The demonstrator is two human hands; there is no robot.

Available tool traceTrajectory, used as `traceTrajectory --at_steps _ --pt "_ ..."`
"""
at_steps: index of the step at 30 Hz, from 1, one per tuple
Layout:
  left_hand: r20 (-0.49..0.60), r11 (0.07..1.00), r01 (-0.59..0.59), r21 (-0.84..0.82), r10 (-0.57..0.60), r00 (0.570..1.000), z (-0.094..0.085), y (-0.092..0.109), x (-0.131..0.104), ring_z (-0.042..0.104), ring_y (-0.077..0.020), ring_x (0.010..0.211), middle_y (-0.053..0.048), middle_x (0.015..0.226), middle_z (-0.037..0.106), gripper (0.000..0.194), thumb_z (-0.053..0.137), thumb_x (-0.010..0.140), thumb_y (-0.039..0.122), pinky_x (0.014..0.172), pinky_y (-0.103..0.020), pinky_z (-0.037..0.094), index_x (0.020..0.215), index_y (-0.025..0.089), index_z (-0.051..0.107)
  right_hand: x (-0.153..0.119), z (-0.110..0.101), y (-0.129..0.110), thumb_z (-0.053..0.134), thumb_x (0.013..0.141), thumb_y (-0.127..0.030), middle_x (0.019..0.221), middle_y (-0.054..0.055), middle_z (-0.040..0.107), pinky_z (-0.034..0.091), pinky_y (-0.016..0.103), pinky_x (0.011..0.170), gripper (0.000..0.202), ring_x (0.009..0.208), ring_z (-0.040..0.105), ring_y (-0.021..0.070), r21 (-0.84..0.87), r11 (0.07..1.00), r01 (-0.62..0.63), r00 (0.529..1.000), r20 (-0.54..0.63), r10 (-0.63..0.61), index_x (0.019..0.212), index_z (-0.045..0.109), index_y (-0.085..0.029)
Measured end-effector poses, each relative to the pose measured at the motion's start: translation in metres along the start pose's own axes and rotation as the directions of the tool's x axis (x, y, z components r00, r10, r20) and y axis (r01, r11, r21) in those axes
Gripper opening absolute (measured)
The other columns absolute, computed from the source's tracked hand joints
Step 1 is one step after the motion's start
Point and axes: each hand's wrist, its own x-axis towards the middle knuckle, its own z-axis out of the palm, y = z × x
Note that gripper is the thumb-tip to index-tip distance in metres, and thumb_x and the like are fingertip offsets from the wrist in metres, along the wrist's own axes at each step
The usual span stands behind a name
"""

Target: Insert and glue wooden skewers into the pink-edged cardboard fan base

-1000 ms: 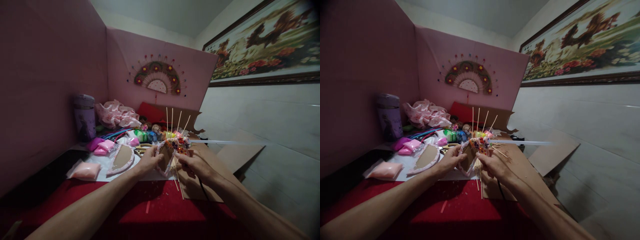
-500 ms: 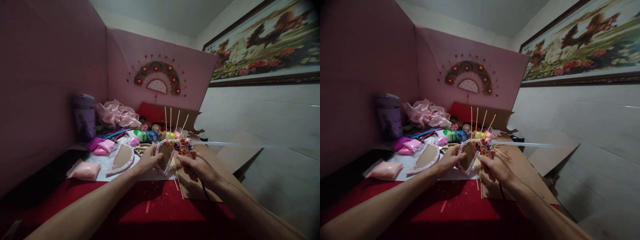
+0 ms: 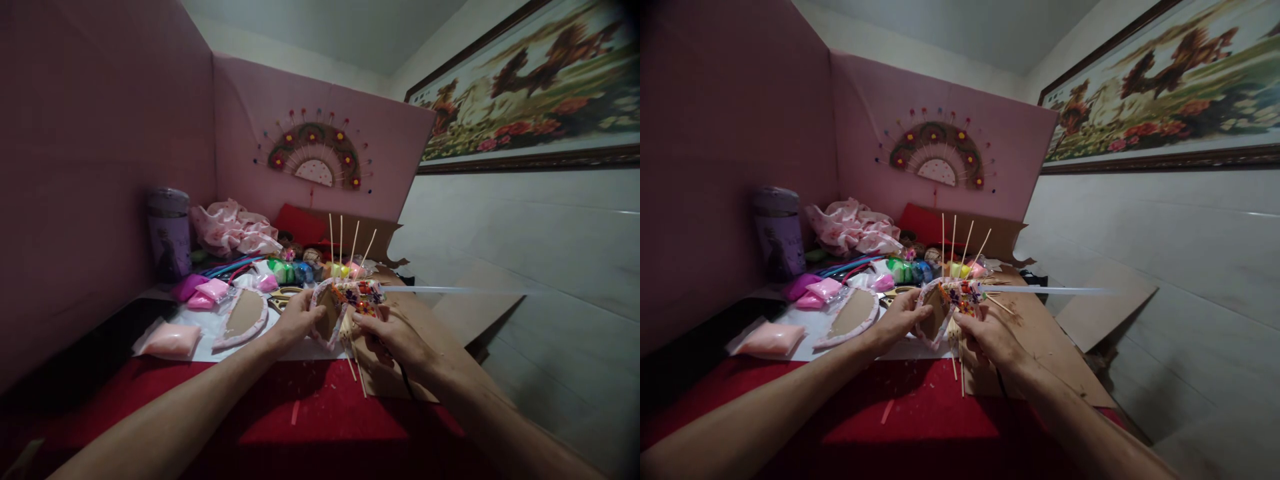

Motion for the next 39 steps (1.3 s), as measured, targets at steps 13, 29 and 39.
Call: traceTrajectory --at_steps 13,29,39 --pt "0.023 1.000 -0.021 0.010 0.021 1.000 -0.0008 -0.0036 0.0020 0.054 -0.0116 0.055 -0.001 0.071 0.062 0.030 0.064 0.067 0.027 0.047 -0.021 0.043 0.092 0.011 0.059 0.0044 0.0002 0.0026 0.055 0.076 -0.051 0.044 -0.005 0.040 0.025 0.021 0.033 0.037 0.034 0.034 0.0075 0.001 1.000 -0.016 1.000 0.019 0.016 0.058 0.044 -0.020" --pt "0.011 0.999 -0.012 0.039 0.012 1.000 -0.0024 -0.0090 0.0039 0.055 -0.0126 0.054 -0.003 0.076 0.062 0.039 0.064 0.067 0.032 0.039 -0.021 0.043 0.099 0.011 0.057 0.0035 0.0013 -0.0009 0.055 0.076 -0.051 0.045 -0.006 0.040 0.024 0.021 0.034 0.036 0.035 0.033 0.0069 -0.022 0.999 -0.025 1.000 -0.002 0.025 0.059 0.043 -0.021" --pt "0.012 0.999 -0.024 0.041 0.023 1.000 -0.0022 -0.0069 0.0035 0.054 -0.0119 0.052 -0.003 0.074 0.061 0.040 0.065 0.067 0.032 0.040 -0.021 0.043 0.098 0.010 0.057 0.0037 0.0016 -0.0003 0.056 0.076 -0.046 0.047 -0.005 0.042 0.026 0.021 0.036 0.032 0.038 0.036 0.0073 -0.029 1.000 -0.003 1.000 -0.026 0.003 0.061 0.045 -0.020"
